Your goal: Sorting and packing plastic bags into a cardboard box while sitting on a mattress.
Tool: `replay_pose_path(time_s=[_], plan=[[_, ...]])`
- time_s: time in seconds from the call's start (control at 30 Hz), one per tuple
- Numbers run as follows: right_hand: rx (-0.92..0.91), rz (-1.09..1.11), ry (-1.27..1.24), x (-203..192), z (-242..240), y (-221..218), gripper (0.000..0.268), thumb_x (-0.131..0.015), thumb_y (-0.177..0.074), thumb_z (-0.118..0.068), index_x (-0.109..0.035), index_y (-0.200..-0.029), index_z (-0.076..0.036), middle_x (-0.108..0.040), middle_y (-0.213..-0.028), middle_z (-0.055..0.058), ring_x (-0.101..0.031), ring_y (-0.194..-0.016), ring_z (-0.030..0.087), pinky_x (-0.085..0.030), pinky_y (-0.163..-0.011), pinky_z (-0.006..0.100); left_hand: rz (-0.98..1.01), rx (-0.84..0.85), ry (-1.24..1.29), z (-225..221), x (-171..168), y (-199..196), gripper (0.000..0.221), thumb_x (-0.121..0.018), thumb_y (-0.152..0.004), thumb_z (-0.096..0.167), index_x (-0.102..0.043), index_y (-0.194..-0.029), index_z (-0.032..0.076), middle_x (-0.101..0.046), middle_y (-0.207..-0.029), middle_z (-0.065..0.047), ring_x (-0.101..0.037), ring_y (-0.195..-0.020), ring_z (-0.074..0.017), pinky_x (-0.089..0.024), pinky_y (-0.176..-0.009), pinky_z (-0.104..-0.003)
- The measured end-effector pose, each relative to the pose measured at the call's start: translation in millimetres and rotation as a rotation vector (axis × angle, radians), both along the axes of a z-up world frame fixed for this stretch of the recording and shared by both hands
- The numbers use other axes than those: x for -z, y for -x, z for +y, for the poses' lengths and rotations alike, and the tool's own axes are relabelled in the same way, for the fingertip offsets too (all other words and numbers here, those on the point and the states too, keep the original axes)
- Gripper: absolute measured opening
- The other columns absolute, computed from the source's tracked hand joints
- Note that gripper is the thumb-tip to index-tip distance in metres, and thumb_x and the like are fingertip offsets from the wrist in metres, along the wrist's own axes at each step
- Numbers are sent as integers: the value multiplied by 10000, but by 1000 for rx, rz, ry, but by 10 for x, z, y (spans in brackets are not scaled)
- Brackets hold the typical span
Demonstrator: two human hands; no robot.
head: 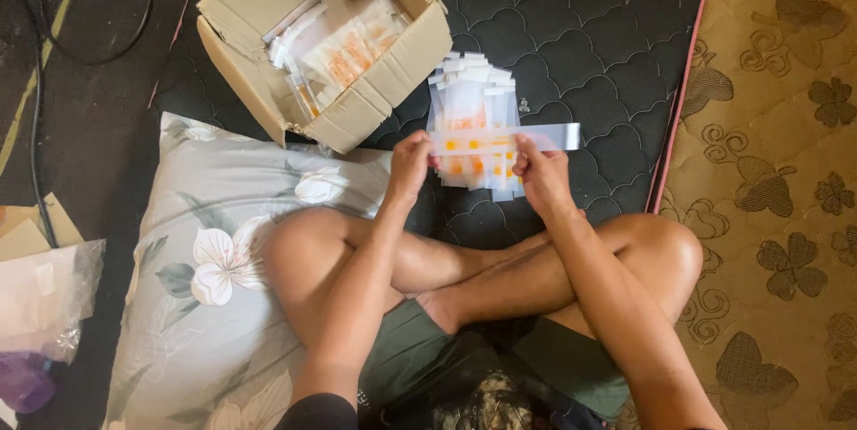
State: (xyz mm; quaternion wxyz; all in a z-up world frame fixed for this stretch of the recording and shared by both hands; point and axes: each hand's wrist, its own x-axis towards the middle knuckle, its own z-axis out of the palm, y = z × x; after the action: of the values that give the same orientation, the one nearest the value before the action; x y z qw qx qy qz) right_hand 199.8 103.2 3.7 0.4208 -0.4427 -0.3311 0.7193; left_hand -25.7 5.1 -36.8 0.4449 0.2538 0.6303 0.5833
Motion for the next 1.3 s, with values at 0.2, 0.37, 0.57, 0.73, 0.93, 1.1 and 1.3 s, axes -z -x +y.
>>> replay_pose_path(time_s=[0.2, 0.37, 0.57, 0.73, 0.93, 1.1, 1.3], plan=[[63, -15, 61, 12, 64, -22, 102, -772, -935, -84, -675, -938, -56, -599, -668, 36, -594, -552, 124, -592, -557, 274, 54, -216, -43, 1, -326, 32, 151, -562, -877, 114, -631, -744, 89, -602, -601, -75, -646, -536, -152, -525, -635, -265], [73, -11, 102, -136, 33, -1, 116, -761, -934, -79, -649, -927, -51, -606, -676, 41, -632, -561, 127, -605, -566, 263, 70, -252, -89, -55, -636, -31, 100, -633, -923, 88, -685, -993, 38, -634, -790, -58, -657, -580, -111, -519, -646, -252], [49, -26, 125, -71, 42, -13, 115, -738, -923, -76, -643, -981, -49, -654, -735, 53, -692, -617, 143, -634, -613, 277, 43, -297, -109, -46, -618, -14, 159, -659, -929, 59, -685, -1071, -8, -639, -830, -92, -659, -591, -108, -528, -655, -248], [63, 2, 123, -138, 15, 10, 119, -722, -910, -50, -621, -971, -33, -652, -734, 30, -711, -633, 120, -638, -599, 251, 41, -306, -106, -44, -586, -12, 142, -675, -932, 68, -683, -1052, -7, -646, -796, -90, -653, -582, -113, -524, -647, -252], [54, 5, 123, 13, 53, -5, 146, -730, -896, -57, -627, -994, -26, -669, -767, 45, -732, -652, 143, -650, -600, 265, 27, -311, -132, -48, -588, -14, 126, -669, -932, 78, -687, -1036, 8, -645, -750, -85, -634, -541, -108, -513, -602, -240], [46, 4, 114, 110, 71, -24, 169, -742, -882, -57, -621, -997, -30, -665, -779, 45, -735, -667, 146, -653, -618, 266, 23, -324, -131, -49, -590, -19, 107, -666, -931, 80, -686, -1024, 32, -657, -735, -82, -632, -527, -108, -511, -589, -235], [30, -19, 116, 278, 122, -60, 202, -756, -872, -76, -620, -1016, -35, -661, -791, 46, -731, -669, 155, -653, -627, 276, 38, -306, -95, -49, -552, 5, 114, -683, -932, 100, -698, -1036, 57, -679, -754, -87, -652, -536, -114, -521, -609, -245]])
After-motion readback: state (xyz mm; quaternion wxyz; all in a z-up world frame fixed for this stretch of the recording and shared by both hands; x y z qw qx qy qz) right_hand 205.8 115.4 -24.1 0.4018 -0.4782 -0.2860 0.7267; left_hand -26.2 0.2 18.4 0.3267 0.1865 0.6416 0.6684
